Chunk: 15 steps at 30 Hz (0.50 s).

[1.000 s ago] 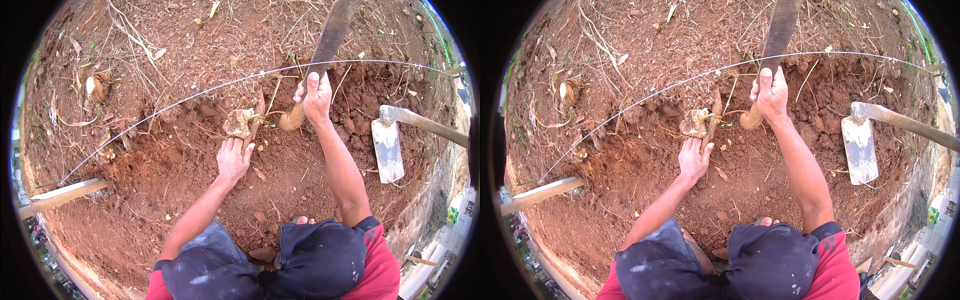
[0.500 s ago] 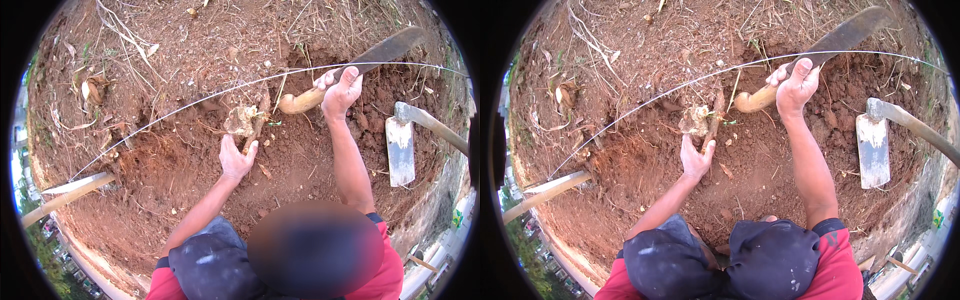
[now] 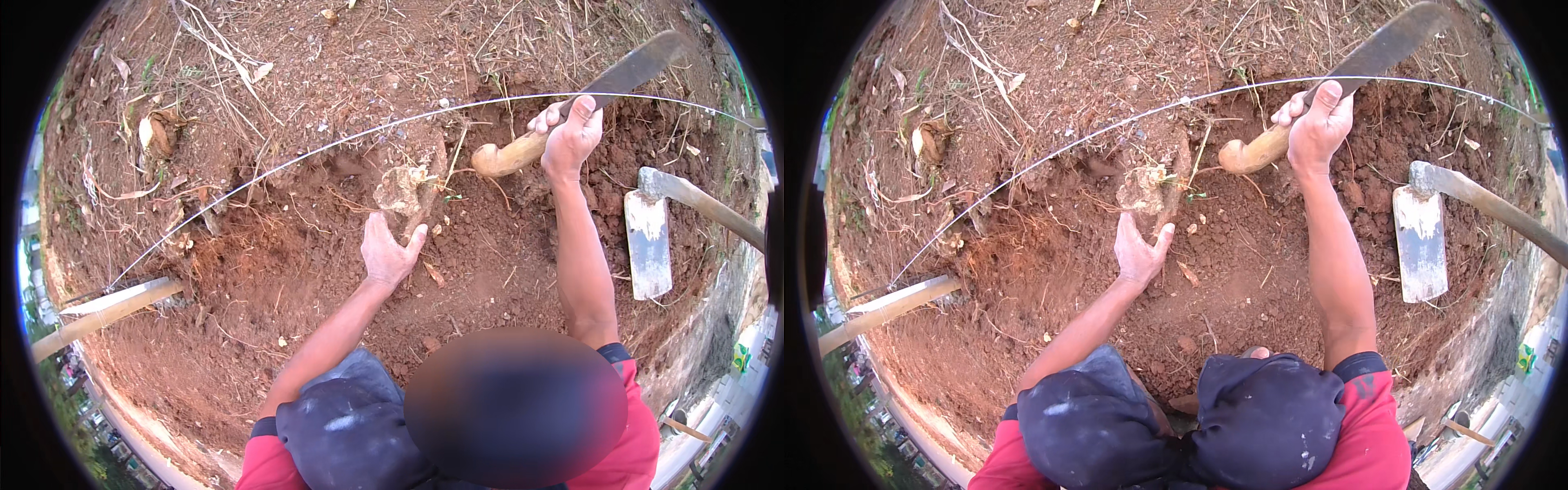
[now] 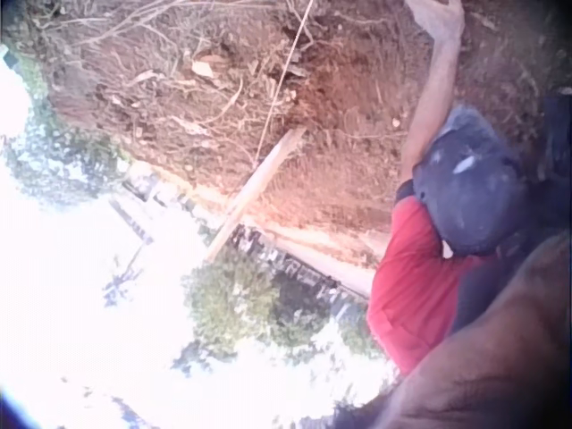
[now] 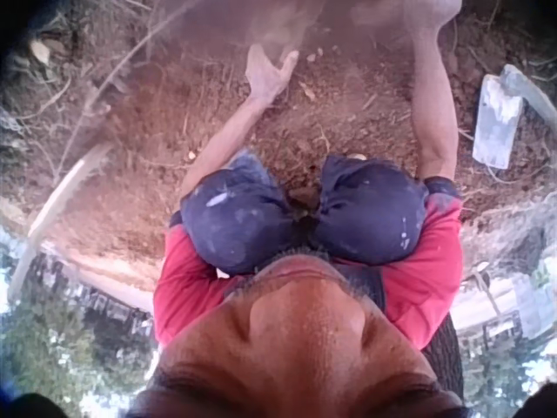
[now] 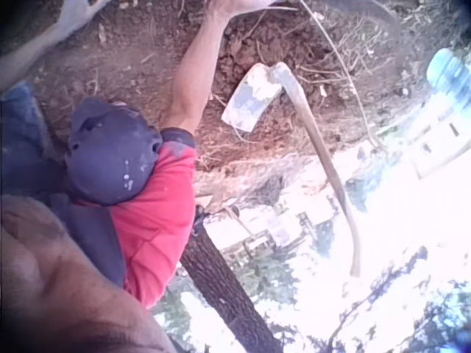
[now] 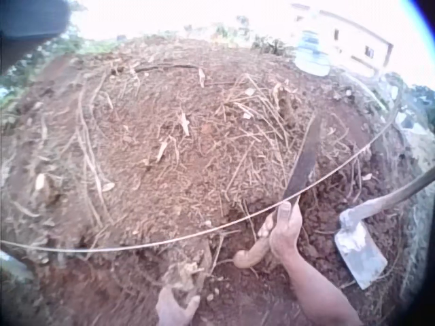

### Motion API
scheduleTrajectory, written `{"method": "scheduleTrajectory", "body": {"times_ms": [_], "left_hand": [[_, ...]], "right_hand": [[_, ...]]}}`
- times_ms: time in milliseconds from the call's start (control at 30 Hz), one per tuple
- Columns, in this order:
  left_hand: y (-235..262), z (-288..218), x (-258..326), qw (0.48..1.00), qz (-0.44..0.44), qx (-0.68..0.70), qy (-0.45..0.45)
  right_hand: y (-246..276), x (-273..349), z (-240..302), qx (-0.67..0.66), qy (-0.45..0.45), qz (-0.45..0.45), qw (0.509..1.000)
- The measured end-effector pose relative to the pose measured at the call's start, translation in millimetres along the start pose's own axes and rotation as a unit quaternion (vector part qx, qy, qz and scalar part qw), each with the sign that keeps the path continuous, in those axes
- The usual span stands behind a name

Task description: The person digs into the soil next to a string line using a machete to uncover and cut through plant roots, then removes the root pieces by hand.

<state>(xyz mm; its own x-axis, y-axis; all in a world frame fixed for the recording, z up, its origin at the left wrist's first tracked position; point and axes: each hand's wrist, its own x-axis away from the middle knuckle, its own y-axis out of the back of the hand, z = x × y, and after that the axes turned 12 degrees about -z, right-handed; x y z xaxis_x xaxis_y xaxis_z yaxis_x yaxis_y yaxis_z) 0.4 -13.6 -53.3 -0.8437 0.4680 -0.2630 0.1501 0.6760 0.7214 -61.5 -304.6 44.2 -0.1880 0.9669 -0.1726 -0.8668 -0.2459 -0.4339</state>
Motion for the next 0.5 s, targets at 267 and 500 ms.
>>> {"method": "scheduleTrajectory", "body": {"times_ms": [267,500], "left_hand": [[-1,3,-9,0.998,-0.03,0.023,-0.049],[2,-2,-3,1.0,0.012,0.016,0.023]], "right_hand": [[46,49,-49,0.484,0.01,0.392,0.782],[23,19,10,0.102,-0.007,0.085,0.991]]}}
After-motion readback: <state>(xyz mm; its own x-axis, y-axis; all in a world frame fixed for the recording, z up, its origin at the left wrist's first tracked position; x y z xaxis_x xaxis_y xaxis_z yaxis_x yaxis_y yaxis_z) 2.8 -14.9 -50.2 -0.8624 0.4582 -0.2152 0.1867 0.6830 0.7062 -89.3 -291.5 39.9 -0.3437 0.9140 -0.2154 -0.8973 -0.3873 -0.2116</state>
